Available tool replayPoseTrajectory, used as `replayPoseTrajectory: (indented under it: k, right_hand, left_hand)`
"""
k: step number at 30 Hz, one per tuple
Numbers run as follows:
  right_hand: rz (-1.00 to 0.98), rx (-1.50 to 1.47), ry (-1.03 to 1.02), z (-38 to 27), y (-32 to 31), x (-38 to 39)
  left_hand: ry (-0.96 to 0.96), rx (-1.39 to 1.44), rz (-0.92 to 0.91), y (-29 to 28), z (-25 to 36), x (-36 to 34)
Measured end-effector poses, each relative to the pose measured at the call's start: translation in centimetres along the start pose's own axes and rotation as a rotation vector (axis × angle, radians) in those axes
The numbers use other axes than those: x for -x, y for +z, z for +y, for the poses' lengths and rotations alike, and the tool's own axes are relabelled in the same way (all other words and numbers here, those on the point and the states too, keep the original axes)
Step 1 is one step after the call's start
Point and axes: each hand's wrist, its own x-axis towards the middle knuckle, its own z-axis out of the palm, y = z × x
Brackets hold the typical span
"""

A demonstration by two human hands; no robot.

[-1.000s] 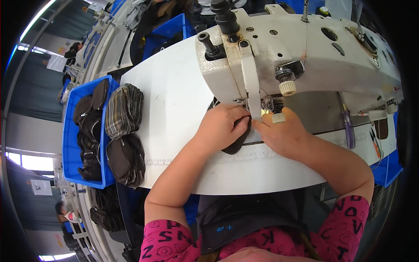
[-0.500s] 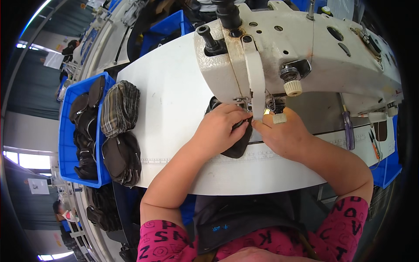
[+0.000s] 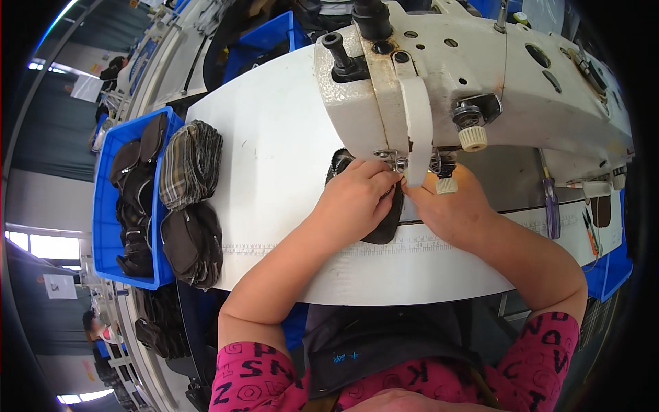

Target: Sewing together fabric and leather components of a small bag using an industrial sewing machine.

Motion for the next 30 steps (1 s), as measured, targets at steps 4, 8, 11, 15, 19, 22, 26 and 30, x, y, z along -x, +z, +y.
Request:
replayPoseTrajectory:
  k: [4,8,11,15,19,22,26,30]
  right_hand:
    - [0.024,-0.02,0.025,0.2,0.1,-0.1]
    - [0.055,-0.02,0.01,0.3,0.0,0.0]
    - [0.006,0.055,-0.007,0.6,0.2,0.4]
    - [0.004,0.044,0.037,1.9,1.0,0.7]
    - [0.09,-0.02,0.099,1.2,1.2,0.3]
    - [-0.03,0.205,-0.157,0.2,-0.8,0.0]
    - [-0.039,0.087,-0.278,-1.4,-1.5,0.3]
    - [-0.032,0.043,-0.343,-2.3,-1.5,-0.1]
  left_hand:
    - [-0.05,0.024,0.046,0.0,-0.1,0.1]
    - [-0.064,0.07,0.054,-0.3,-0.6,-0.1]
    - [-0.09,0.107,-0.004,-0.6,-1.1,-0.3]
    - [-0.047,0.227,-0.042,-0.6,-2.0,-0.5]
    - [-0.014,0.212,0.008,-0.5,-1.6,-0.4]
    - [-0.152,0.218,-0.058,-0.8,-1.2,-0.3]
    - [-0.136,0.361,-0.011,-1.0,-1.7,-0.1]
    - [-0.136,0.29,0.012,-0.7,-1.8,-0.5]
